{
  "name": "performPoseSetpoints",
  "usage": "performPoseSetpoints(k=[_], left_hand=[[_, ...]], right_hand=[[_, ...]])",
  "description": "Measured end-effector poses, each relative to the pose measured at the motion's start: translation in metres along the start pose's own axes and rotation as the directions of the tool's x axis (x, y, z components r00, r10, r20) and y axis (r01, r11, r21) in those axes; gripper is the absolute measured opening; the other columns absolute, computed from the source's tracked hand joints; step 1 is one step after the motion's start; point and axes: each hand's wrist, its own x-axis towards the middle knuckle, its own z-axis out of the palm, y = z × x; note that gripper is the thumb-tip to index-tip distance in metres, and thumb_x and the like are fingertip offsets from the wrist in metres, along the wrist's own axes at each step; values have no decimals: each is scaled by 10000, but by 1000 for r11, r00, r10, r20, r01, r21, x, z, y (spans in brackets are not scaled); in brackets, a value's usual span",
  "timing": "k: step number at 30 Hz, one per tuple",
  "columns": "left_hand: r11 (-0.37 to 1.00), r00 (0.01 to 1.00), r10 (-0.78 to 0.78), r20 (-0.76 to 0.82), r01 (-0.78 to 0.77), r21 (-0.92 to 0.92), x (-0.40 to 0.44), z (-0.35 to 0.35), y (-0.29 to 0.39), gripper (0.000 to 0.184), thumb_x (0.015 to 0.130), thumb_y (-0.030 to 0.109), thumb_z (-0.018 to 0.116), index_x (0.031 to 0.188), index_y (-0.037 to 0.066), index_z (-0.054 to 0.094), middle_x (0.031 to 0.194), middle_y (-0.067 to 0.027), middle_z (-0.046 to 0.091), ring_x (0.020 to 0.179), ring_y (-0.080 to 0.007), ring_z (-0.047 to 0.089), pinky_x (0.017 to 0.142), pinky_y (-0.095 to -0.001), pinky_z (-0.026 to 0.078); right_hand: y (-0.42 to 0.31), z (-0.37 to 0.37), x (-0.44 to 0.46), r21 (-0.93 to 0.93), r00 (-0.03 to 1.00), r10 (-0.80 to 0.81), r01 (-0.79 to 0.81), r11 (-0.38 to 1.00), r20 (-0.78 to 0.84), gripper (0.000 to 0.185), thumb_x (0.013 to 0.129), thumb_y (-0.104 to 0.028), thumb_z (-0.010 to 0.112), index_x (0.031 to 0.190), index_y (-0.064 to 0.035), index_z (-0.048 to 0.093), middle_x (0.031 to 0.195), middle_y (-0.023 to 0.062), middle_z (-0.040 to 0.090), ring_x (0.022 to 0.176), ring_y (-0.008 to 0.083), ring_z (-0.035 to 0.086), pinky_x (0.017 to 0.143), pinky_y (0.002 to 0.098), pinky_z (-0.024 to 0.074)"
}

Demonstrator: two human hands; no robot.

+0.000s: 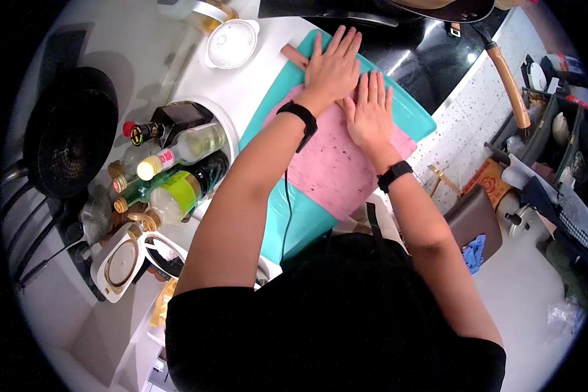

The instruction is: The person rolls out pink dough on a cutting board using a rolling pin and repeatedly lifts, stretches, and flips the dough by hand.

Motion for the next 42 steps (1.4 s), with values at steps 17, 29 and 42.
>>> performPoseSetpoints(k=[17, 29, 42], left_hand=[[897, 994, -77, -72, 38, -440, -109, -134, 0, 530, 990, 175, 453, 1483, -11, 398, 1547, -197, 404, 1471, -392, 302, 1219, -515, 172], [945, 957, 184, 222, -110, -309, -170, -67, 51, 596, 979, 316, 518, 1476, 0, 425, 1564, -186, 368, 1458, -340, 330, 1201, -521, 223], [970, 989, 142, 43, -130, -206, -87, -50, 70, 610, 1006, 279, 475, 1499, -58, 351, 1586, -225, 328, 1486, -361, 282, 1198, -563, 192]], right_hand=[[4, -50, -21, 65, 995, -85, 89, 994, -52, 260, 981, -249, 509, 1057, -6, 564, 1040, 196, 564, 994, 386, 561, 840, 490, 465], [-37, -11, -189, 60, 995, 97, -97, 993, 6, 667, 970, -321, 528, 1463, 99, 368, 1551, 261, 352, 1451, 372, 326, 1208, 514, 195], [22, -37, -111, 57, 967, 190, -183, 981, -171, 676, 986, -370, 503, 1440, 120, 396, 1542, 291, 356, 1473, 399, 285, 1219, 513, 175]])
